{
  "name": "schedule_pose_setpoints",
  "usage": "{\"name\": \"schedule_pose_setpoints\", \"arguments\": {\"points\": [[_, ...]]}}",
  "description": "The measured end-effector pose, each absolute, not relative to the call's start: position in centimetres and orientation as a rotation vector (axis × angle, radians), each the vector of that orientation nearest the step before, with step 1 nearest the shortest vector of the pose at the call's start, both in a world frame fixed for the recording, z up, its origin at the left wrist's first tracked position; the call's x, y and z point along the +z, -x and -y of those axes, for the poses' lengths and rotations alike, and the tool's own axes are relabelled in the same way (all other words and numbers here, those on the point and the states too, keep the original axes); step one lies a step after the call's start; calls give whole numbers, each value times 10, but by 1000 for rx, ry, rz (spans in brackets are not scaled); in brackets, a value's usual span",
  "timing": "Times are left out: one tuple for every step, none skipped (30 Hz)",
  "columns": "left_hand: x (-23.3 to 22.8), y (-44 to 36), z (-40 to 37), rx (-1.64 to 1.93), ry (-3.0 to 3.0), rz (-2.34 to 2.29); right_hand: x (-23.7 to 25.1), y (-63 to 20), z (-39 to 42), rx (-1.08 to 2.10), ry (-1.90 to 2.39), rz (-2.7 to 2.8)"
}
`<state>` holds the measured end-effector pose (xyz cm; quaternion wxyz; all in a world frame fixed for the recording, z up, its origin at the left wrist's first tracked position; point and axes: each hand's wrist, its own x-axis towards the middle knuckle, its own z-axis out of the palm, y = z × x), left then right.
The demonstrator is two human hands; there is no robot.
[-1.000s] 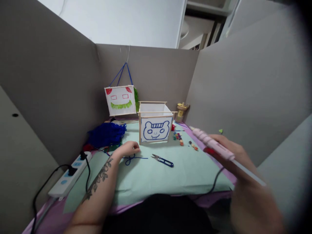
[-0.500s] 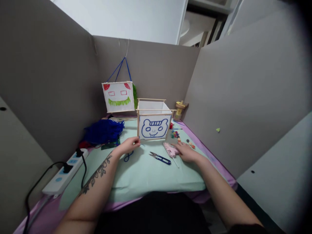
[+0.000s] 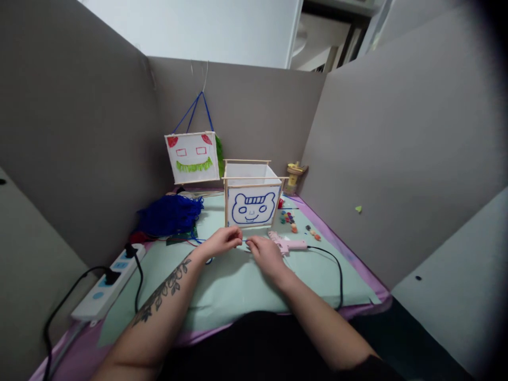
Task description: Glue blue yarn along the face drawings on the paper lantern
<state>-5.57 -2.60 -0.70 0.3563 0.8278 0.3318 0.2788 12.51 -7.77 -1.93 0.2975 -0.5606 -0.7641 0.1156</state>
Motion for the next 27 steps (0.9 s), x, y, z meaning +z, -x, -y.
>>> {"name": "schedule_pose_setpoints", "arguments": {"points": [[-8, 58, 24, 720, -2148, -876, -21, -128, 77, 280, 1512, 1996], [-9, 60, 21, 724, -2161, -910, -23, -132, 76, 252, 1534, 1967], [-10, 63, 19, 724, -2176, -954, -23, -137, 76, 231, 1556, 1946], [-11, 66, 16, 714, -2195, -1000, -23, -143, 76, 219, 1578, 1938], [-11, 69, 13, 694, -2214, -1040, -22, -149, 76, 217, 1594, 1951], [-12, 72, 11, 673, -2233, -1069, -21, -154, 77, 219, 1601, 1989], [-13, 74, 9, 656, -2249, -1085, -19, -158, 77, 221, 1595, 2052], [-14, 76, 7, 649, -2264, -1091, -18, -162, 78, 217, 1582, 2124], [-14, 77, 6, 654, -2274, -1093, -17, -164, 80, 202, 1578, 2193], [-14, 77, 6, 668, -2280, -1095, -16, -166, 81, 179, 1588, 2251], [-14, 77, 5, 682, -2285, -1096, -15, -167, 83, 155, 1614, 2296], [-14, 77, 5, 690, -2289, -1096, -15, -167, 85, 137, 1653, 2332], [-14, 77, 5, 693, -2292, -1093, -15, -166, 86, 127, 1697, 2366], [-14, 77, 6, 693, -2297, -1089, -15, -164, 88, 124, 1734, 2404], [-14, 77, 6, 692, -2303, -1084, -16, -161, 89, 129, 1758, 2443], [-14, 77, 6, 693, -2307, -1083, -17, -158, 89, 142, 1772, 2472], [-13, 77, 6, 696, -2309, -1085, -18, -155, 89, 162, 1786, 2483], [-13, 77, 6, 703, -2309, -1091, -19, -153, 89, 184, 1801, 2481], [-13, 77, 6, 713, -2311, -1098, -21, -152, 89, 208, 1817, 2472], [-13, 77, 6, 726, -2311, -1104, -21, -152, 89, 226, 1837, 2454], [-13, 77, 6, 743, -2309, -1106, -22, -155, 89, 226, 1858, 2420], [-12, 77, 7, 759, -2305, -1105, -22, -158, 89, 203, 1874, 2365], [-12, 77, 7, 775, -2300, -1101, -22, -162, 90, 162, 1877, 2290], [-12, 77, 7, 786, -2293, -1096, -21, -167, 90, 118, 1860, 2207], [-12, 77, 8, 790, -2286, -1092, -20, -171, 91, 92, 1827, 2130], [-12, 77, 9, 786, -2277, -1090, -18, -175, 91, 97, 1786, 2084], [-12, 76, 9, 776, -2269, -1091, -17, -177, 92, 133, 1747, 2076]]}}
